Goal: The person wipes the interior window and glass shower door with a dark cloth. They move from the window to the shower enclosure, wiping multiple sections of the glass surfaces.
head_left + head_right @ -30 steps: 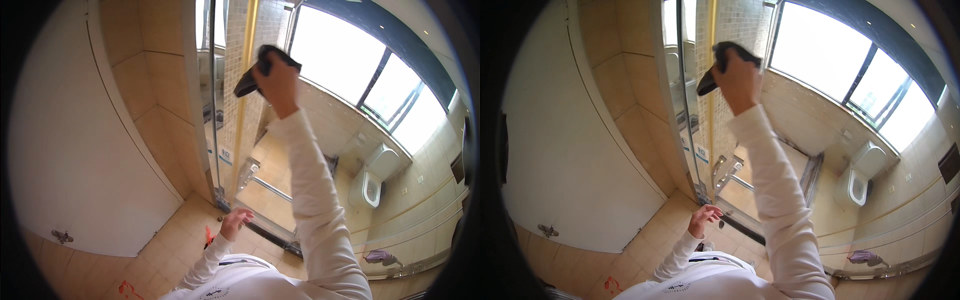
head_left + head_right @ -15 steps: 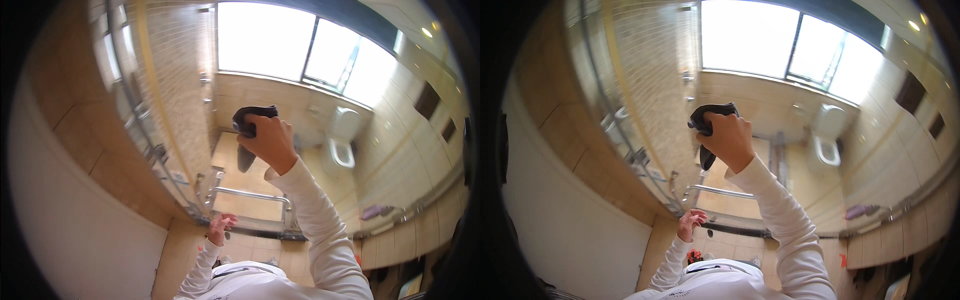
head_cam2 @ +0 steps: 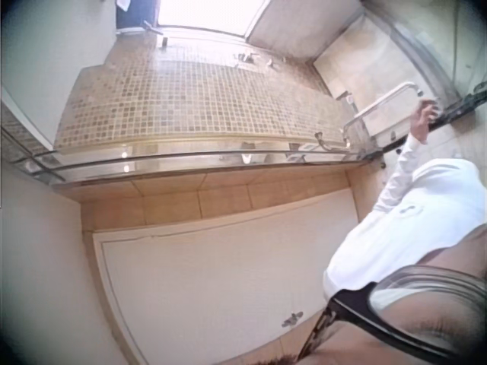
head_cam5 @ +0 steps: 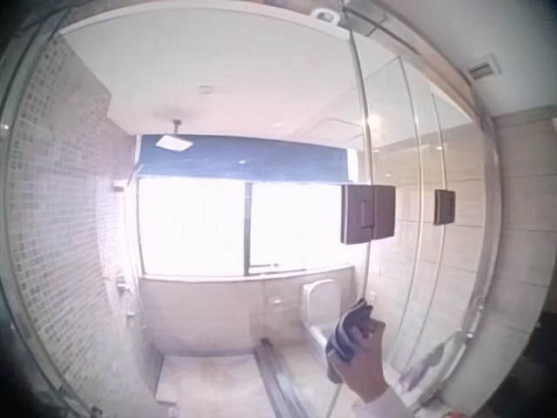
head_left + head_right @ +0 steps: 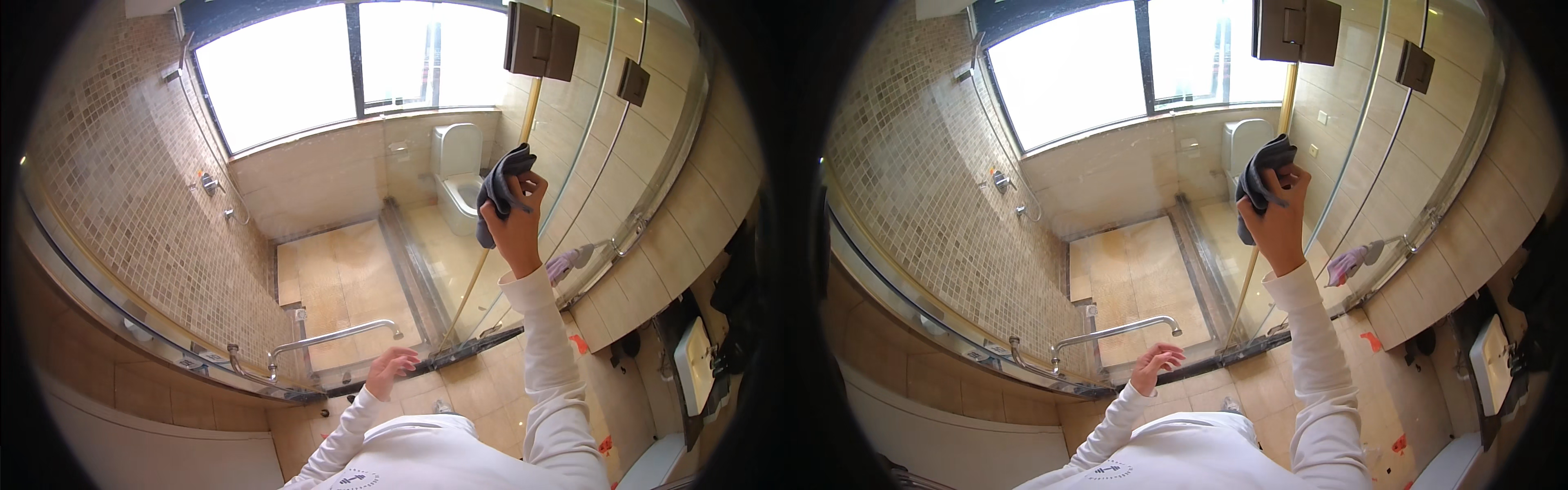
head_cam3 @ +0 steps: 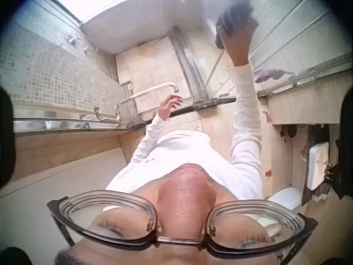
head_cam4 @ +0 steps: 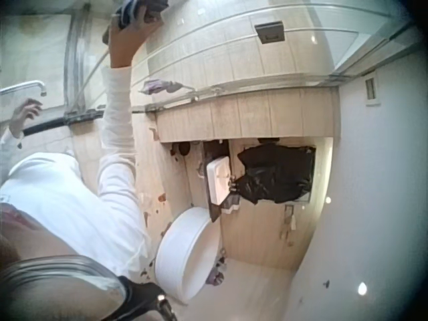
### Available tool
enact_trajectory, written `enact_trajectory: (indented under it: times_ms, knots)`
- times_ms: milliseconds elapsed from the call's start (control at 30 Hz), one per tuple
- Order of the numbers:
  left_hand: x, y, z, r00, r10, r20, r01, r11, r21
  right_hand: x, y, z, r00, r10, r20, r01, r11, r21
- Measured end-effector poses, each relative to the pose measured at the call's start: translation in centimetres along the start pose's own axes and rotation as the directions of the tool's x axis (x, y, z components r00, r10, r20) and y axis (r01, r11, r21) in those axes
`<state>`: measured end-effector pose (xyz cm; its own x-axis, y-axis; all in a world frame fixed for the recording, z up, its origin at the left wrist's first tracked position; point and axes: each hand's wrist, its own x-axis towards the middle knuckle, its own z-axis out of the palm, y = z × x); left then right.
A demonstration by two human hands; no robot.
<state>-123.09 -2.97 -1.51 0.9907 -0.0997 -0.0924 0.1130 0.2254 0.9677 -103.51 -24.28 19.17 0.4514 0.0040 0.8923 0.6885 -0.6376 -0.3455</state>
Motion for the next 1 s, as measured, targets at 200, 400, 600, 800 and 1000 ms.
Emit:
enact_trajectory:
  times_ms: [200,400,600,800,1000]
  knots:
    - [-0.8,-0.1,-1.3,0.995,0.073,-0.072,-0.072,0.997,0.014,2.7,-2.6,2.0,0.978,-0.063,-0.197,0.079,0.994,0.079]
    - [-6.2,0.2,-5.6,0.935,0.117,-0.333,-0.132,0.991,-0.021,7.2,-12.6,7.8,0.878,-0.077,-0.472,0.248,0.917,0.313]
    - [-12.8,0.7,-10.3,0.796,0.221,-0.563,-0.258,0.966,0.014,6.2,-29.9,16.0,0.802,-0.4,-0.444,0.539,0.805,0.248]
    - [-18.1,1.6,-13.5,0.655,0.285,-0.7,-0.323,0.943,0.082,-0.4,-46.4,24.3,0.818,-0.538,-0.202,0.556,0.653,0.515]
    - [-21.3,0.9,-15.3,0.547,0.29,-0.785,-0.353,0.93,0.098,-4.7,-48.2,26.3,0.777,-0.622,-0.094,0.543,0.587,0.6]
